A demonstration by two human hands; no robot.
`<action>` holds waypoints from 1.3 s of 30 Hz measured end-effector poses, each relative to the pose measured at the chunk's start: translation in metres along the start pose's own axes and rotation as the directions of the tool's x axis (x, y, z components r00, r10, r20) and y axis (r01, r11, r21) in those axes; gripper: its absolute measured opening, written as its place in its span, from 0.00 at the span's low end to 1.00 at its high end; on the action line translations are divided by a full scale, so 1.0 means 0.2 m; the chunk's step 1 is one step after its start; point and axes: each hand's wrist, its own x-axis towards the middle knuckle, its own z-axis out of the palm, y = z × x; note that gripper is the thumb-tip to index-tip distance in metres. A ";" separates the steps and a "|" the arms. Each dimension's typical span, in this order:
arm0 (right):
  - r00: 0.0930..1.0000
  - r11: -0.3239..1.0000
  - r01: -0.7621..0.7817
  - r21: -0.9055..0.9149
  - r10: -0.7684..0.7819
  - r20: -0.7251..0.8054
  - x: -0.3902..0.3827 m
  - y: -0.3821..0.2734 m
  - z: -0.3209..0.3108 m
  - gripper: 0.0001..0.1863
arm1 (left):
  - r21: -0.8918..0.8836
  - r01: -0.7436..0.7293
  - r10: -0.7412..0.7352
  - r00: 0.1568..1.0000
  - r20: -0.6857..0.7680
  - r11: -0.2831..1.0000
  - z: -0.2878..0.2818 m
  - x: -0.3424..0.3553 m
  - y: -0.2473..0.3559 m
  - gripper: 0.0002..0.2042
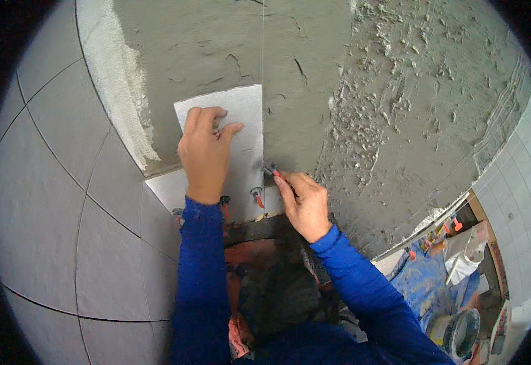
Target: The person installs a white ceramic tile onto a wall by first securing it with red tile leveling clips and then applying cement mortar to the surrounding area using a trowel and a smaller spatula.
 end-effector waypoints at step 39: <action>0.834 0.666 0.505 -0.549 -0.213 0.509 0.22 -0.10 0.19 0.07 | 0.129 -0.066 0.088 0.980 -0.180 0.990 0.11 0.06 -0.08 0.15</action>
